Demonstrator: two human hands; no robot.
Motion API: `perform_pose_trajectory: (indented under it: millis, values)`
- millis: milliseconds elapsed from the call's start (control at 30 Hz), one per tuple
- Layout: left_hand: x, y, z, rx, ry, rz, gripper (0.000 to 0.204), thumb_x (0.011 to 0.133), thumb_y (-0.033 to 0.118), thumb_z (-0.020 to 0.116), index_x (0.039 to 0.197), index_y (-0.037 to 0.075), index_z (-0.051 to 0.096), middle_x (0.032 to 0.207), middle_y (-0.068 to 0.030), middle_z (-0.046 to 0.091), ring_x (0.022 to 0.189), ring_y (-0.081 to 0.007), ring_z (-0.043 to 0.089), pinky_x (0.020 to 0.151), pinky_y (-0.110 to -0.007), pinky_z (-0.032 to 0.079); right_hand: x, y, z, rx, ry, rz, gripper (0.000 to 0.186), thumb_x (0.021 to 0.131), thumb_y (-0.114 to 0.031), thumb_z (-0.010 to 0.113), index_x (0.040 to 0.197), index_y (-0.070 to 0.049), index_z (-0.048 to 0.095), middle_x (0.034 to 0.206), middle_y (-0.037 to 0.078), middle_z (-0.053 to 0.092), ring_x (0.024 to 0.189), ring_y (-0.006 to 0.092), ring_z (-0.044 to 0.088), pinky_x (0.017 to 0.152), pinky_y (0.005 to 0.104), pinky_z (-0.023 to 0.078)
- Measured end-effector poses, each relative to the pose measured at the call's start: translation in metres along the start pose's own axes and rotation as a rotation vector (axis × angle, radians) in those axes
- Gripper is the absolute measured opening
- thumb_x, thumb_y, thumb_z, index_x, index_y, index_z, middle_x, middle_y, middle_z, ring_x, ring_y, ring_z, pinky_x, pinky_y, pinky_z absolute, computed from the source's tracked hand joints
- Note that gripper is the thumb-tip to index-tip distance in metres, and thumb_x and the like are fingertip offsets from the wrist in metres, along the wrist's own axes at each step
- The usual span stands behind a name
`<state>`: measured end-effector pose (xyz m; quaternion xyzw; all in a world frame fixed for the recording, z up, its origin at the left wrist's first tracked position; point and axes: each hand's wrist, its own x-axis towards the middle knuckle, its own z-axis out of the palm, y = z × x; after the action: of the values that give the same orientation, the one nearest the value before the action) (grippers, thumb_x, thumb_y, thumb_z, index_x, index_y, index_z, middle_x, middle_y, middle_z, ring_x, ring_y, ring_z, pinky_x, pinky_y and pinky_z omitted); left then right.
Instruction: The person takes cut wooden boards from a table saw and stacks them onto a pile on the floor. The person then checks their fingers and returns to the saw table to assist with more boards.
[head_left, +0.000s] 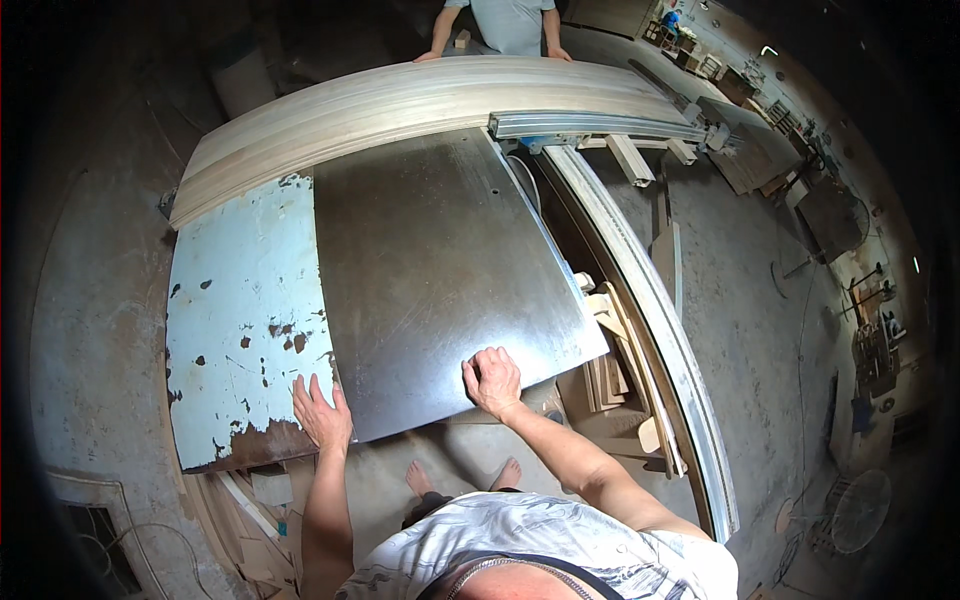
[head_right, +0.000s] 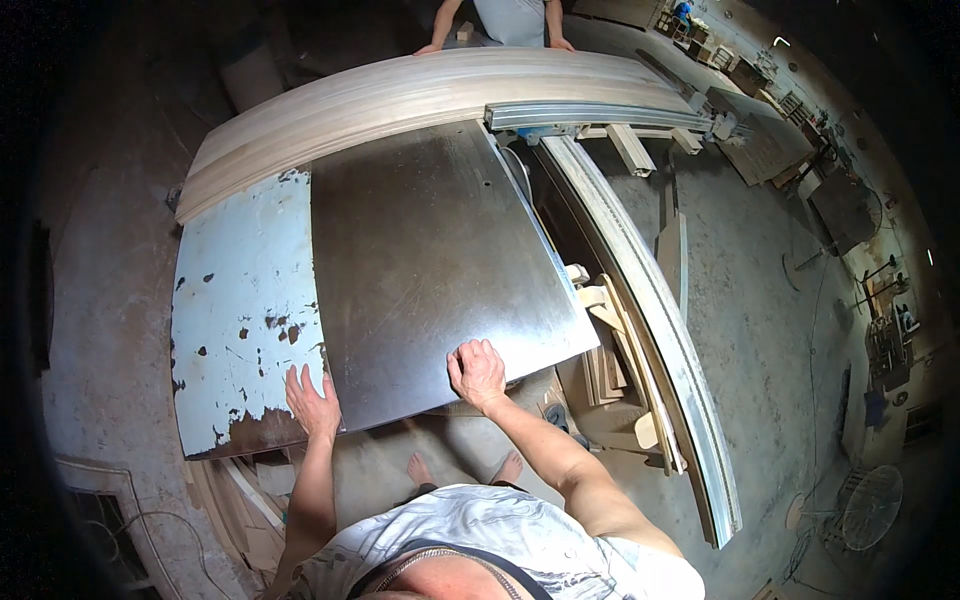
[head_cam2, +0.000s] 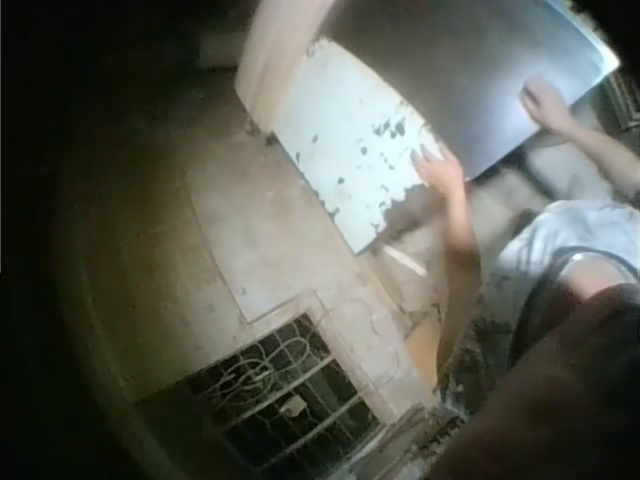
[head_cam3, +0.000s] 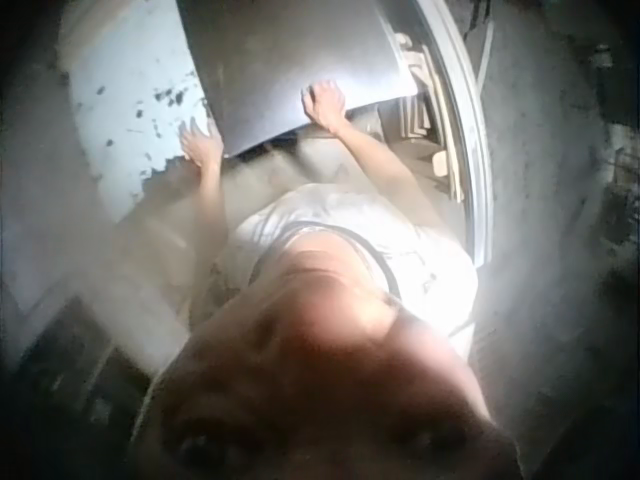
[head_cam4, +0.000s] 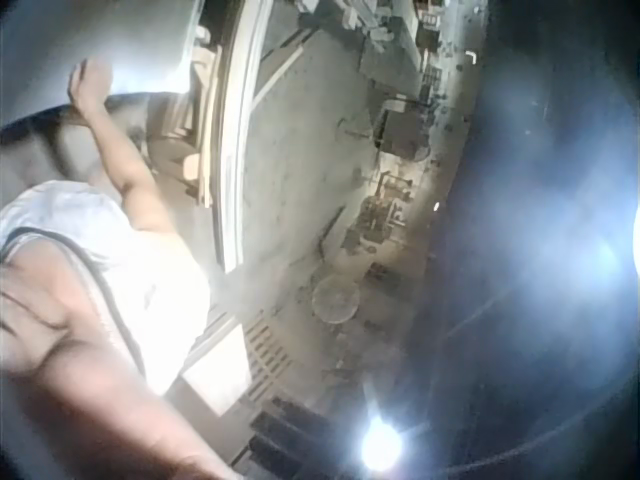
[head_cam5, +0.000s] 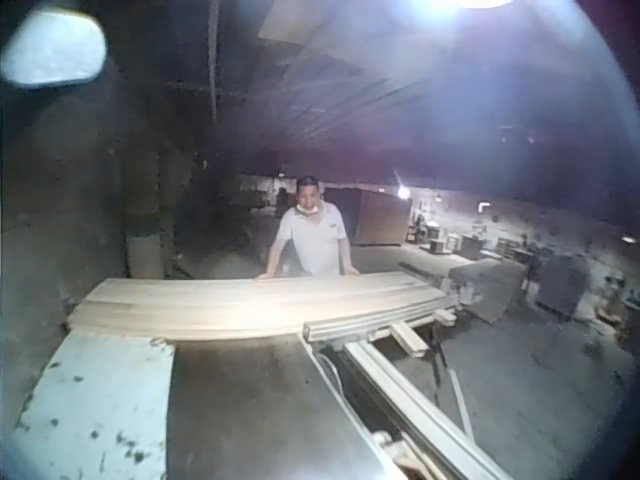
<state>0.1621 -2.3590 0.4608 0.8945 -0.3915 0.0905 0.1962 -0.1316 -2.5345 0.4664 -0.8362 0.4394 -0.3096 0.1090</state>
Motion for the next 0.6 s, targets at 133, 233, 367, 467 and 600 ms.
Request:
perform_pose_trajectory:
  millis: [133,233,367,467,600]
  values:
    - [-0.0004,-0.0006,0.0014,-0.017,0.013,0.001,0.053,0.098,0.033,0.062,0.137,-0.001,0.055,0.151,-0.0215,0.042,0.145,-0.0393,0.034,0.118,-0.052,0.029,-0.0001,0.0003,0.0010,-0.003,0.004,-0.005,0.018,0.085,-0.022,0.073,0.082,-0.009,0.062,0.084,0.011,0.060,0.085,0.0313,0.059,0.075,0.0441,0.051]
    - [-0.0002,-0.0007,0.0018,-0.006,0.010,-0.004,0.053,0.097,0.033,0.062,0.137,-0.001,0.055,0.151,-0.0214,0.042,0.144,-0.0393,0.035,0.117,-0.052,0.029,0.0001,0.0005,0.0014,0.006,0.014,-0.011,0.018,0.085,-0.022,0.073,0.082,-0.009,0.062,0.083,0.011,0.060,0.084,0.0316,0.059,0.075,0.0444,0.051]
    - [0.0003,-0.0006,0.0015,-0.012,0.021,0.004,0.053,0.097,0.033,0.062,0.137,-0.001,0.055,0.150,-0.0215,0.043,0.144,-0.0394,0.035,0.117,-0.053,0.029,0.0003,0.0007,0.0013,0.010,0.001,-0.002,0.018,0.085,-0.022,0.073,0.081,-0.009,0.062,0.082,0.011,0.060,0.082,0.0318,0.059,0.074,0.0448,0.051]
    - [0.0001,-0.0005,0.0012,-0.018,0.022,0.006,0.053,0.097,0.033,0.063,0.137,-0.001,0.055,0.150,-0.0216,0.043,0.144,-0.0395,0.035,0.117,-0.053,0.029,0.0002,0.0005,0.0014,0.002,-0.002,-0.001,0.018,0.085,-0.022,0.073,0.081,-0.009,0.062,0.082,0.011,0.060,0.083,0.0317,0.059,0.074,0.0447,0.051]
    - [-0.0001,-0.0005,0.0011,-0.018,0.014,-0.002,0.053,0.097,0.033,0.063,0.137,-0.001,0.055,0.150,-0.0217,0.043,0.144,-0.0397,0.035,0.117,-0.053,0.029,0.0004,0.0002,0.0016,0.000,0.014,-0.017,0.018,0.085,-0.022,0.073,0.081,-0.009,0.062,0.082,0.011,0.061,0.083,0.0317,0.059,0.075,0.0445,0.051]
